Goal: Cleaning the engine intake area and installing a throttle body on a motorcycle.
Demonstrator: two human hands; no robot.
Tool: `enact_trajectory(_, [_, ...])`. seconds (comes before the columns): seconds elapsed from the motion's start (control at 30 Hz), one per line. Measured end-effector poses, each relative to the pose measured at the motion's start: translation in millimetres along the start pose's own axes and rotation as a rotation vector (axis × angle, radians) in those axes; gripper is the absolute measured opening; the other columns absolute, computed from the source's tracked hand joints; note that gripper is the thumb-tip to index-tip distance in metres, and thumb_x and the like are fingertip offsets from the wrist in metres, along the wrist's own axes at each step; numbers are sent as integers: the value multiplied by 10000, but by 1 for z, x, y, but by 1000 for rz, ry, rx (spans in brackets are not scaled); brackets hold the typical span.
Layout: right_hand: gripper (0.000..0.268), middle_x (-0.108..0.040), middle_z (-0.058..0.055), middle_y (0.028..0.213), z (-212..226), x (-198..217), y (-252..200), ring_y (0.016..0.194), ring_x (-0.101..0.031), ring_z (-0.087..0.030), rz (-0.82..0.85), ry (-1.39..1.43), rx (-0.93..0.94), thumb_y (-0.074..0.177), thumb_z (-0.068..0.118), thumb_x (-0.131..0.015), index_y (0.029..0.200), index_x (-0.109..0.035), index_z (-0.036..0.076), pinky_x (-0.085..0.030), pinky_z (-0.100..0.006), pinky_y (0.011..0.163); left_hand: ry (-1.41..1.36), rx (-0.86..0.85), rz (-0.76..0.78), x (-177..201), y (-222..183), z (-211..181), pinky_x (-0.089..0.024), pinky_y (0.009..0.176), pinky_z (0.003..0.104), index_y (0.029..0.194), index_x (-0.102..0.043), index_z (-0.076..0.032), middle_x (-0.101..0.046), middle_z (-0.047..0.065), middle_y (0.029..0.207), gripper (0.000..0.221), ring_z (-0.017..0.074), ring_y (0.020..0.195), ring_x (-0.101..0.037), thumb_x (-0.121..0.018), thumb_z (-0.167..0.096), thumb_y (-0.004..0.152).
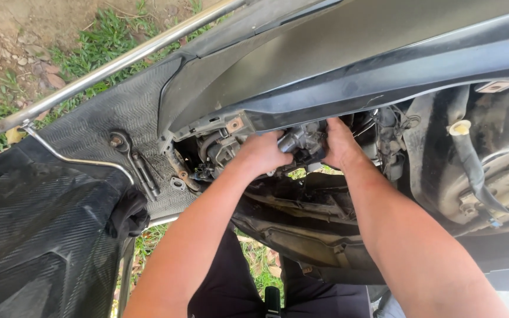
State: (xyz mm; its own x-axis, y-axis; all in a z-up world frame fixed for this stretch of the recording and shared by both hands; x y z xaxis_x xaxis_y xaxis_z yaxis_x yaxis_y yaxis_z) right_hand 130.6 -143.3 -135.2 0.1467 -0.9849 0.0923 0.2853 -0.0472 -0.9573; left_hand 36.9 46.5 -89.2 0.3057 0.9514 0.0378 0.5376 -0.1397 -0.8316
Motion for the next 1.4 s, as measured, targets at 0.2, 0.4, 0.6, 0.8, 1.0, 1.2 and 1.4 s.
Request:
enact_trajectory(0.2, [522,-802,-22,1118,10,-18,-15,1037,-802,-268,-7,26,8,966,617,-812,1223,-803,163,-676,-467,951,118,60,232,35,-5,-11,-457,1253,589,1716,-473,-155,-639,274,1569,1158,479,1502,-570,-693,-807,784])
enact_trajectory(0.4, [526,-813,-82,1214,2,-9,0,1139,-796,-323,-2,106,2,966,583,-840,1265,-803,152,-655,-527,1017,-1,64,258,31,6,0,-424,1287,556,1696,-520,-145,-639,272,1587,1210,479,1536,-535,-787,-757,687])
enact_trajectory(0.6, [517,-807,-109,1246,-16,-1,25,1178,-784,-349,21,148,-15,988,536,-821,1292,-792,119,-640,-543,1045,141,54,119,-18,15,10,-597,1133,506,1500,-688,-222,-784,166,1360,784,387,1350,-712,-759,-640,839])
enact_trajectory(0.8, [545,-799,-144,1317,-16,2,33,1258,-756,-395,71,196,-14,1009,490,-781,1347,-775,63,-605,-567,1102,156,10,34,-13,26,14,-650,1038,520,1434,-738,-167,-823,171,1242,703,389,1233,-778,-818,-542,845])
enact_trajectory(1.0, [911,-682,-158,1540,-3,-20,0,1460,-637,-419,60,391,4,850,605,-817,1584,-616,104,-516,-636,1216,317,-44,-12,-9,11,4,-631,1029,592,1305,-788,-43,-819,238,1189,541,456,1215,-773,-788,-391,891])
enact_trajectory(1.2, [780,-724,-176,1432,-3,-18,1,1385,-679,-398,-30,384,78,865,433,-932,1500,-670,64,-568,-576,1161,405,-47,-67,-29,30,19,-638,1010,599,1250,-782,-43,-835,201,1118,482,425,1177,-792,-801,-324,858])
enact_trajectory(1.4, [640,-796,-219,1204,-9,-5,37,1158,-789,-422,-59,304,51,825,362,-982,1314,-746,23,-640,-615,1013,554,-90,-86,-21,31,2,-675,951,573,1152,-827,-53,-853,173,1040,378,404,1103,-823,-806,-210,808])
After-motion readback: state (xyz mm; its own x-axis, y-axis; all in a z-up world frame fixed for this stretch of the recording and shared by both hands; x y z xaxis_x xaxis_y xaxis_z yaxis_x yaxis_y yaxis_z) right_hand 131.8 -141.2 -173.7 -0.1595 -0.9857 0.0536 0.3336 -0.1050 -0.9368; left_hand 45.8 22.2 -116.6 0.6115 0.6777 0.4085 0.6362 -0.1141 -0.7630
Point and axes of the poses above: each hand's wrist, its own y-axis towards the middle knuckle, its own x-axis out of the back of the hand, z = x × y, the point moved 7 cm from there along y, towards the middle knuckle
